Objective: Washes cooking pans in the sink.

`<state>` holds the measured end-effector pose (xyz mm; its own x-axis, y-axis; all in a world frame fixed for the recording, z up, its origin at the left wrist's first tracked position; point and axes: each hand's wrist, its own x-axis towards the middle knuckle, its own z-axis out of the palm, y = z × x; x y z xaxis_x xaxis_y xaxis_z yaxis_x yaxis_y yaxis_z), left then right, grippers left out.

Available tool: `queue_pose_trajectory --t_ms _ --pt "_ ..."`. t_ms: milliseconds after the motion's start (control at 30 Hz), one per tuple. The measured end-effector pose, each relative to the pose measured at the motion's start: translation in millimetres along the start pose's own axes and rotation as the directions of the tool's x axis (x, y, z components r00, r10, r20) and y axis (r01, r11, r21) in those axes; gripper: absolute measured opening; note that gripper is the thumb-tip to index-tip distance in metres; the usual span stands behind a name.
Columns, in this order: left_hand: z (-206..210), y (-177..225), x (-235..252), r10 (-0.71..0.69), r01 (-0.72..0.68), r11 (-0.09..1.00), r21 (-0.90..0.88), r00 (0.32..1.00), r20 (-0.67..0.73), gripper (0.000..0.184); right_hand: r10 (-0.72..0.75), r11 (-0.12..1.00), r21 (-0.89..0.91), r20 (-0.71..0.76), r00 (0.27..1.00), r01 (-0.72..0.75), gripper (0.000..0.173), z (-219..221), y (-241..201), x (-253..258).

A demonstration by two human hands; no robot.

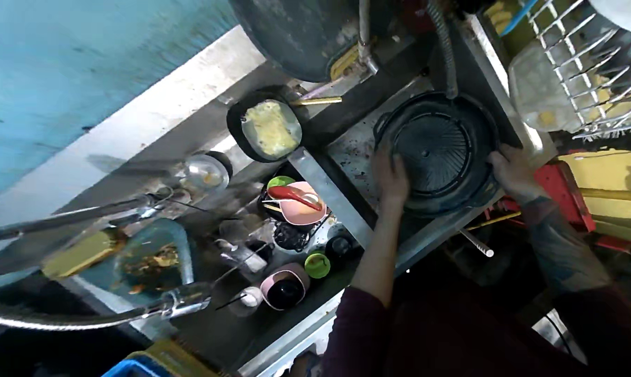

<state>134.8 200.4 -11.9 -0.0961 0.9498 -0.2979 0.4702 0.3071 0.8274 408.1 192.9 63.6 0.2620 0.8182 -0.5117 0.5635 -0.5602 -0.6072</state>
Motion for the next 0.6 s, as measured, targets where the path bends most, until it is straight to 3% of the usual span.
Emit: queue_pose_trajectory --t_ms 100,200,333,500,600 --pt "56 37 -5 0.323 -0.351 0.933 0.083 0.916 0.24 0.049 0.005 0.997 -0.079 -0.068 0.998 -0.01 0.042 8 24 -14" --pt "101 58 7 0.438 -0.506 0.847 0.161 0.837 0.327 0.053 -0.009 0.996 -0.089 -0.152 0.988 -0.004 0.048 17 28 -15" --pt "111 60 40 0.407 -0.478 0.855 0.201 0.859 0.309 0.056 0.037 0.999 0.013 -0.172 0.984 -0.035 0.044 14 21 -19" --pt "104 39 58 0.169 -0.21 0.944 0.254 0.971 0.171 0.065 0.022 0.999 0.027 -0.162 0.987 -0.018 0.04 15 17 -29" --pt "116 49 42 0.303 -0.333 0.907 0.257 0.941 0.152 0.066 -0.011 0.998 -0.065 -0.134 0.991 0.002 0.044 25 7 -27"
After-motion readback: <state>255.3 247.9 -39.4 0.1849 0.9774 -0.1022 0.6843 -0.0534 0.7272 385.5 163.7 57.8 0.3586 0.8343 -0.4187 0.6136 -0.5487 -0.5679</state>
